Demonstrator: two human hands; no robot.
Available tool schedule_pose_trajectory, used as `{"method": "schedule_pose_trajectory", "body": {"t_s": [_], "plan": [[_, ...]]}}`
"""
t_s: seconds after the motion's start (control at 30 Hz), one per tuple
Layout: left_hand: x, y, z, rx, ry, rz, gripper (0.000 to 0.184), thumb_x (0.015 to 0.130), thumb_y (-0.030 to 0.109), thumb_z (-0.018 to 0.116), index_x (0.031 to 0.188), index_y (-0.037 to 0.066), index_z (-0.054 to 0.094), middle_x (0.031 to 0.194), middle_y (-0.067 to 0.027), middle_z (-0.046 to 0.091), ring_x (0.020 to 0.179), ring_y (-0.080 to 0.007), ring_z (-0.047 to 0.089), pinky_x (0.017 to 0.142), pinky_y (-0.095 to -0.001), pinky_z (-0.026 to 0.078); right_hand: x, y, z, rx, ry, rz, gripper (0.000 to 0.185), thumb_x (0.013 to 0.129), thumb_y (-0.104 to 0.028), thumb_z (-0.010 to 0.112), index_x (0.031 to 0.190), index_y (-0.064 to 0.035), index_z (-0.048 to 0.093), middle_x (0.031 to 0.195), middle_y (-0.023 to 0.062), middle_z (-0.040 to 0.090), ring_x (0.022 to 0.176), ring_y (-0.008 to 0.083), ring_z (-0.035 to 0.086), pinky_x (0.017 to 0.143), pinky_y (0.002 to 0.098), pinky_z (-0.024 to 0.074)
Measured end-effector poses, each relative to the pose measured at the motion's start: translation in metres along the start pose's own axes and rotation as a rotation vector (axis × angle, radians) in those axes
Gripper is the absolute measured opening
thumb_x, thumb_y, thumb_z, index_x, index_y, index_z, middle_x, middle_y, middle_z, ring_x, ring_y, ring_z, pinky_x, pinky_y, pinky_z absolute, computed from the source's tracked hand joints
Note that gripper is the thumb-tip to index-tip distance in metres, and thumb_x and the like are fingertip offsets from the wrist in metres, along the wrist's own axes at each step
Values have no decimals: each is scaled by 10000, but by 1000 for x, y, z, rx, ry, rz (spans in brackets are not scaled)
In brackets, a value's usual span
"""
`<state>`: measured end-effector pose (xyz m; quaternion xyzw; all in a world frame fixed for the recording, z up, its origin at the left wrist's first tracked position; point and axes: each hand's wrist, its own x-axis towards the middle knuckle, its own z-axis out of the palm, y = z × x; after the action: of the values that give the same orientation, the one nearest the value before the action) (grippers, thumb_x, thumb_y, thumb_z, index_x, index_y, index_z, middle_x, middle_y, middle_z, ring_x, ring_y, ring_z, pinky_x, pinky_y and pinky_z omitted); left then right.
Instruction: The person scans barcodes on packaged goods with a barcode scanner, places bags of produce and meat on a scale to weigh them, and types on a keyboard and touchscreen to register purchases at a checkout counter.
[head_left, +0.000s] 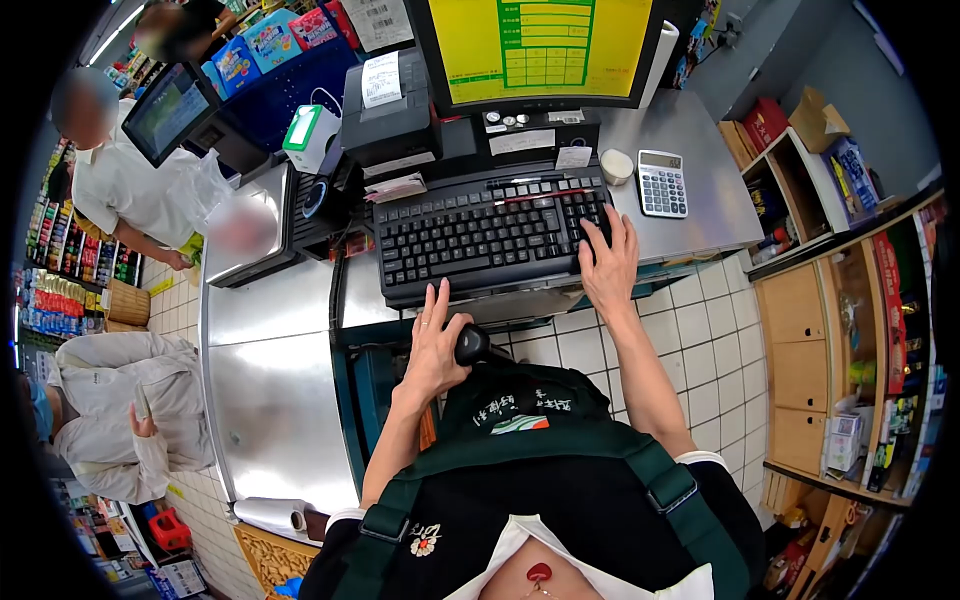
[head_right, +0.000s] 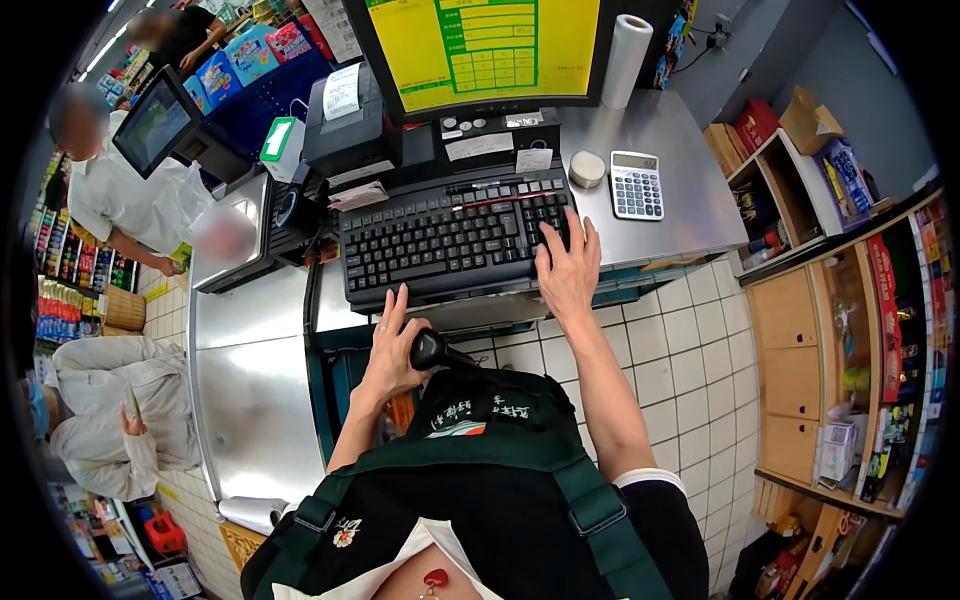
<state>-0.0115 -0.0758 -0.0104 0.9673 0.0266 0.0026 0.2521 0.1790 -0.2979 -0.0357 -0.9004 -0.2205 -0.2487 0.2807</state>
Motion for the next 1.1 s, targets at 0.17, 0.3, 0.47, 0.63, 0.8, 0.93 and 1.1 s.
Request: {"method": "schedule_pose_trajectory", "body": {"t_s": [0.17,0.3,0.47,0.63,0.8,0.93,1.1], "plan": [[2,6,-6,-38,9,-20,569,512,-7,763,1032,89,555,1522,-231,163,1400,-455,151,1053,-577,286,-18,17,-17,19,48,111,249,811,-152,625,1044,-86,683,1326,156,472,1212,355,422,1011,464,335],[0,8,-2,-40,16,-18,594,509,8,781,1049,94,549,1529,-226,137,1406,-448,133,1065,-573,276,-23,19,-32,91,37,148,273,822,-167,629,1082,-99,675,1347,131,461,1223,348,409,1018,476,321],[2,13,-8,-30,-25,-42,569,534,15,766,1054,96,550,1521,-240,150,1399,-466,138,1080,-550,261,3,27,-13,-2,-40,91,265,872,-191,588,1116,-128,670,1332,113,473,1222,325,413,1019,460,322],[-2,9,-8,-42,26,-20,583,540,18,749,1080,96,543,1496,-236,224,1387,-464,177,1081,-526,267,33,20,-24,-33,-17,81,258,863,-194,596,1091,-88,657,1291,140,499,1179,351,444,982,447,340],[-14,7,-9,-103,99,-35,591,547,38,734,1101,98,536,1402,-190,370,1326,-410,306,1071,-491,308,-25,26,-24,56,8,59,454,846,-194,621,1274,-69,535,1254,168,503,1135,347,478,980,442,340],[-24,4,-12,-140,126,-53,582,536,43,731,1083,88,539,1332,-165,430,1266,-386,371,1055,-475,342,-32,18,-37,97,-4,123,379,872,-189,600,1238,-93,570,1277,164,483,1151,343,464,976,444,356],[-33,2,-20,-178,204,-42,573,518,41,729,1061,83,548,1137,-119,531,1080,-347,482,950,-427,413,-37,22,-29,104,-53,135,357,876,-216,589,1207,-84,587,1277,164,473,1156,333,456,984,460,338]]}}
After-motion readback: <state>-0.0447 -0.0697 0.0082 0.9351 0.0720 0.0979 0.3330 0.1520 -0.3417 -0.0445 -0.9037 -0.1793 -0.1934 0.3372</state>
